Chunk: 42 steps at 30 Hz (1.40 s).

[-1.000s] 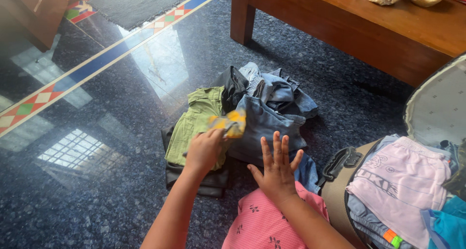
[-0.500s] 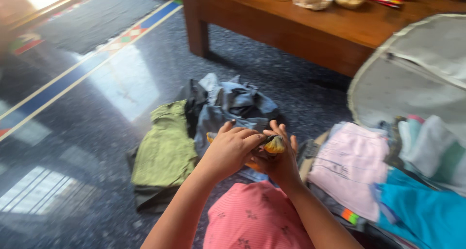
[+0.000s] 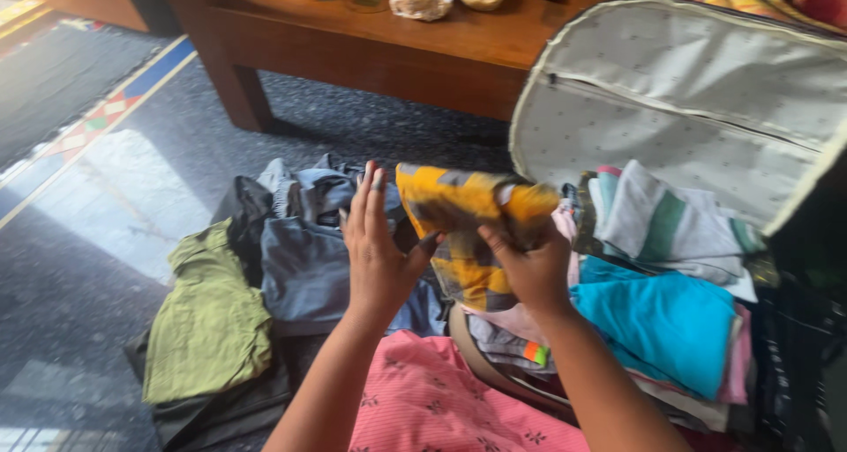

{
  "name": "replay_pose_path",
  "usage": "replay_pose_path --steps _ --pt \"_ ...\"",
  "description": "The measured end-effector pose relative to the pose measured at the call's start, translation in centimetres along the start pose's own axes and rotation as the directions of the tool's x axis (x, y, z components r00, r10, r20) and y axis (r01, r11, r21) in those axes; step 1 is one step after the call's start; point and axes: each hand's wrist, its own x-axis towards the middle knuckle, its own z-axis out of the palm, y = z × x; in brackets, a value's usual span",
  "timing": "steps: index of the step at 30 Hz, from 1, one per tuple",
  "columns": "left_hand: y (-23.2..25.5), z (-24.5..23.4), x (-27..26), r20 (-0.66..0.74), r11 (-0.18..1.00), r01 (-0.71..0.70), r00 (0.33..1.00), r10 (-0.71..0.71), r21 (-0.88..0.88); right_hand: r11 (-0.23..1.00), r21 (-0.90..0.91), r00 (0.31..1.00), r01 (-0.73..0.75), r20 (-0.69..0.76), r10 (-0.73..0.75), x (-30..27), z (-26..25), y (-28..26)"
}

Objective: The person places several items of clothing into a suitcase one by one.

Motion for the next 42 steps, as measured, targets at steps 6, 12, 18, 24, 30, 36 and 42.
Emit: replay_pose_path --steps 6,12,18,24,30,36,42 --pt "-1.3 9.6 -7.0 0.434 0.702 0.479 0.862 -0.262 -0.527 0.997 0.080 0.995 0.023 -0.100 -0.015 1.6 -7.6 -1.5" --pt "4.6 13.4 -9.4 0.681 0.909 0.295 0.732 -0.016 -0.295 0.996 0.065 0.980 -0.065 -0.186 0.076 2.2 -16.5 0.2" --pt "8.3 15.1 -11.1 0.772 0.985 -0.105 0.611 0.174 -0.139 0.834 -0.552 0.910 -0.015 -0.352 -0.217 1.9 -25.6 0.0" --pt "7.8 16.0 -13.0 0.760 0.973 -0.206 0.615 0.208 -0.101 0.582 -0.779 0.913 0.231 -0.033 -0.407 -1.1 -24.5 0.3" --pt "7.2 16.1 -13.4 0.786 0.981 -0.159 0.590 0.186 -0.113 0.465 -0.854 0.922 0.235 0.347 0.172 -7.6 -16.9 5.1" --pt "6.6 15.6 -13.0 0.792 0.982 -0.075 0.581 0.185 -0.175 0.405 -0.901 0.812 0.155 0.350 0.467 -8.7 -17.6 5.4" --pt "3.9 16.5 -13.7 0.795 0.664 0.653 0.590 -0.143 -0.365 0.134 -0.986 0.744 0.097 0.161 0.648 -8.3 -21.5 3.2"
